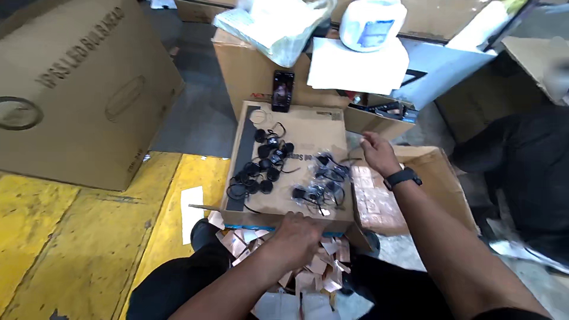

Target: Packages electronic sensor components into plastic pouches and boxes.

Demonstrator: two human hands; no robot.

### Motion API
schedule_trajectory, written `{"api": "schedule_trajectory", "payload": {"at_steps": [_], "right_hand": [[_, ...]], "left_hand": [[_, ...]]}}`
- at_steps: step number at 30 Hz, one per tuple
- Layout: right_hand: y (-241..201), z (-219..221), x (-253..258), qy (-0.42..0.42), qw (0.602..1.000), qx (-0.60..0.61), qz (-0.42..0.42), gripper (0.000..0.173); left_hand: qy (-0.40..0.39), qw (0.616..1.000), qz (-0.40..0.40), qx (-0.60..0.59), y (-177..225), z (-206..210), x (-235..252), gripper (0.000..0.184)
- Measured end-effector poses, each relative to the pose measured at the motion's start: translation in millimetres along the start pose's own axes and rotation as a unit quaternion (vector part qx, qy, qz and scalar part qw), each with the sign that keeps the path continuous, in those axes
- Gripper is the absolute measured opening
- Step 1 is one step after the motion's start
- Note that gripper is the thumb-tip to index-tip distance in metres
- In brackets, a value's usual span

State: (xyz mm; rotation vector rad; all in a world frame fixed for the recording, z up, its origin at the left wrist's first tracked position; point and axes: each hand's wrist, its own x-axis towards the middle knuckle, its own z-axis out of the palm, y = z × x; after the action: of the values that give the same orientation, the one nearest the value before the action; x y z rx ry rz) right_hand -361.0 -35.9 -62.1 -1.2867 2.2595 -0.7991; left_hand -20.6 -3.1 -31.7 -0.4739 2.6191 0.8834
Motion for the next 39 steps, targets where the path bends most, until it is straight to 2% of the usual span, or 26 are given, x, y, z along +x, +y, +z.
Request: {"api": "schedule_trajectory", "payload": {"at_steps": [3,5,7,9,11,13,16,18,19,21,24,26,28,30,32,33,35,37,39], "right_hand": [[60.4,-26.4,-15.8,0.047,0.995,-0.016,0.082,0.04],[112.9,-20.2,-38.6,0.021,0.989,-0.071,0.128,0.036],[162.7,-3.0,-66.9,-0.109,0.968,-0.153,0.165,0.035],[189.6,15.0,-86.3,-0.269,0.907,-0.269,0.182,0.037],[191.2,31.8,-92.4,-0.347,0.844,-0.359,0.195,0.038],[189.6,40.2,-89.0,-0.362,0.821,-0.387,0.211,0.046],[184.5,38.4,-88.8,-0.362,0.804,-0.394,0.26,0.058],[177.5,32.9,-87.9,-0.354,0.802,-0.392,0.278,0.055],[177.0,28.0,-86.1,-0.334,0.815,-0.381,0.282,0.053],[172.0,15.2,-81.6,-0.25,0.86,-0.34,0.287,0.043],[121.4,-16.7,-64.8,-0.133,0.912,-0.289,0.26,0.031],[76.3,-43.2,-53.5,-0.042,0.958,-0.23,0.167,0.026],[23.6,-65.1,-54.5,0.047,0.989,-0.128,0.052,0.026],[-33.6,-72.1,-76.9,0.093,0.995,0.015,-0.032,0.04],[-70.8,-58.1,-114.5,0.067,0.979,0.183,-0.061,0.063],[-78.0,-43.8,-133.0,0.028,0.963,0.261,-0.061,0.065],[-73.6,-5.7,-159.7,-0.054,0.926,0.372,-0.047,0.044],[-67.4,29.6,-170.3,-0.1,0.903,0.417,-0.01,0.021],[-64.7,49.0,-174.7,-0.123,0.887,0.444,0.036,0.014]], "left_hand": [[-0.051,0.998,-0.037,0.016,3.3,1.4,-0.8,0.044],[-0.081,0.994,-0.067,0.032,2.4,1.2,0.0,0.045],[-0.102,0.991,-0.08,0.044,0.4,2.4,1.2,0.044],[-0.119,0.988,-0.09,0.042,-0.6,1.8,3.6,0.044],[-0.127,0.986,-0.098,0.042,-2.2,0.6,6.2,0.044],[-0.126,0.986,-0.1,0.041,-3.6,-0.4,8.2,0.043],[-0.129,0.985,-0.11,0.032,-6.3,-3.2,9.7,0.044],[-0.134,0.983,-0.119,0.027,-8.0,-5.1,8.9,0.045],[-0.135,0.983,-0.121,0.025,-8.2,-5.8,8.5,0.045],[-0.134,0.983,-0.12,0.026,-7.8,-6.2,7.8,0.046],[-0.117,0.987,-0.108,0.032,-4.7,-7.8,6.0,0.046],[-0.079,0.992,-0.092,0.036,-2.9,-10.2,4.2,0.042],[0.007,0.997,-0.073,0.019,-4.3,-12.7,2.1,0.038],[0.101,0.991,-0.072,-0.05,-5.1,-16.8,0.3,0.044],[0.178,0.962,-0.092,-0.188,-2.2,-20.6,-1.2,0.063],[0.203,0.937,-0.1,-0.267,-0.7,-23.1,-1.2,0.074],[0.234,0.877,-0.088,-0.41,-0.3,-26.6,0.5,0.081],[0.264,0.839,-0.058,-0.472,-2.9,-27.0,2.8,0.059],[0.302,0.833,-0.044,-0.462,-5.1,-24.0,4.2,0.025]]}}
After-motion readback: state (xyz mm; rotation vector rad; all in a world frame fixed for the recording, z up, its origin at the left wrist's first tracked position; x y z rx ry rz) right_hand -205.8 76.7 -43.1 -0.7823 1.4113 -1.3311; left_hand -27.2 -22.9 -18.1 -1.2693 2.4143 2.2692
